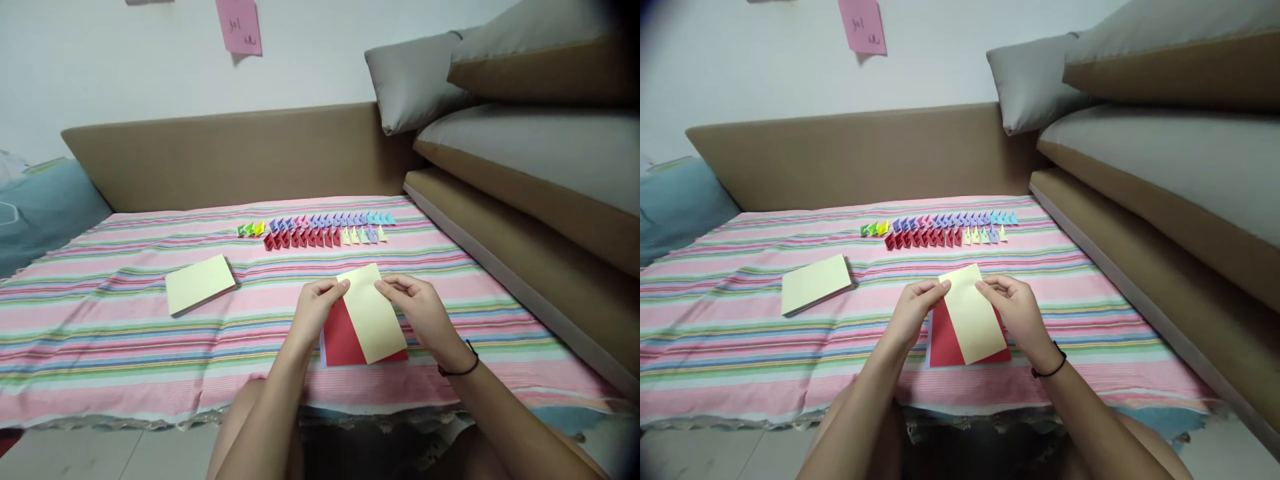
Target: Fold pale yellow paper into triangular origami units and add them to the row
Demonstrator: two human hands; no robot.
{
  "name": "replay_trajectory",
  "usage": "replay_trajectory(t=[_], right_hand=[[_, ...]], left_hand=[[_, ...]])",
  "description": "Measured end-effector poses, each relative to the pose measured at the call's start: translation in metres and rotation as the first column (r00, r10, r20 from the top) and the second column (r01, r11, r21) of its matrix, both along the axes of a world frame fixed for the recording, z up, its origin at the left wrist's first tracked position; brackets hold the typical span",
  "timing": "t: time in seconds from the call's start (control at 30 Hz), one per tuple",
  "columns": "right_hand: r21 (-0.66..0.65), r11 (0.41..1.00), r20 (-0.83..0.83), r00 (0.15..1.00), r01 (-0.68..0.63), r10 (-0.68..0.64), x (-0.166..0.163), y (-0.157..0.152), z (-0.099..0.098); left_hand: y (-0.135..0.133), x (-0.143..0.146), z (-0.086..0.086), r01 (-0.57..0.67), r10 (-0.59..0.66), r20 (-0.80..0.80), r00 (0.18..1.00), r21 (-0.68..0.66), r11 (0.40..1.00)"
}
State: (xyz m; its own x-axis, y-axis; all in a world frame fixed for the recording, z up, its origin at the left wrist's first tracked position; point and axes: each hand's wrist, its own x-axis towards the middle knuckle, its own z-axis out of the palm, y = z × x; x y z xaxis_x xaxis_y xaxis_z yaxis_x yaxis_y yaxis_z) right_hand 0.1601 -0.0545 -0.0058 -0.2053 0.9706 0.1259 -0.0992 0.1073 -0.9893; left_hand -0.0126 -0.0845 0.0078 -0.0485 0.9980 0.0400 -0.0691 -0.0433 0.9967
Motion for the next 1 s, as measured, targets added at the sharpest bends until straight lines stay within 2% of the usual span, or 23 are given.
replay_trajectory(t=[0.27, 0.33, 0.47, 0.53, 0.7, 0.87, 1.0], right_hand=[[0.084, 0.994, 0.023, 0.997, 0.067, -0.069, -0.010, -0.004, 0.011], [0.080, 0.996, 0.031, 0.999, 0.042, -0.045, -0.013, -0.007, 0.015], [0.045, 0.991, 0.036, 0.992, -0.125, 0.123, -0.018, -0.013, 0.026], [0.037, 0.988, 0.045, 0.987, -0.153, 0.151, -0.021, -0.015, 0.031], [0.062, 0.989, 0.107, 0.986, -0.132, 0.125, -0.018, -0.013, 0.041], [0.119, 0.993, 0.144, 0.990, -0.019, 0.002, -0.011, -0.008, 0.044], [0.138, 0.990, 0.168, 0.986, -0.005, -0.019, -0.010, -0.008, 0.045]], left_hand=[[-0.003, 0.001, 0.002, 0.034, -0.055, 0.223, 0.973, 0.099, 0.995], [-0.003, 0.001, 0.002, 0.029, -0.054, 0.246, 0.968, 0.104, 0.994], [-0.005, -0.001, 0.004, 0.031, -0.058, 0.188, 0.980, 0.144, 0.989], [-0.005, -0.002, 0.005, 0.036, -0.061, 0.144, 0.988, 0.169, 0.985], [-0.008, -0.008, 0.010, -0.001, -0.018, 0.089, 0.996, 0.207, 0.978], [-0.010, -0.013, 0.014, -0.036, 0.026, 0.047, 0.999, 0.238, 0.971], [-0.011, -0.013, 0.014, -0.081, 0.092, -0.030, 0.995, 0.257, 0.963]])
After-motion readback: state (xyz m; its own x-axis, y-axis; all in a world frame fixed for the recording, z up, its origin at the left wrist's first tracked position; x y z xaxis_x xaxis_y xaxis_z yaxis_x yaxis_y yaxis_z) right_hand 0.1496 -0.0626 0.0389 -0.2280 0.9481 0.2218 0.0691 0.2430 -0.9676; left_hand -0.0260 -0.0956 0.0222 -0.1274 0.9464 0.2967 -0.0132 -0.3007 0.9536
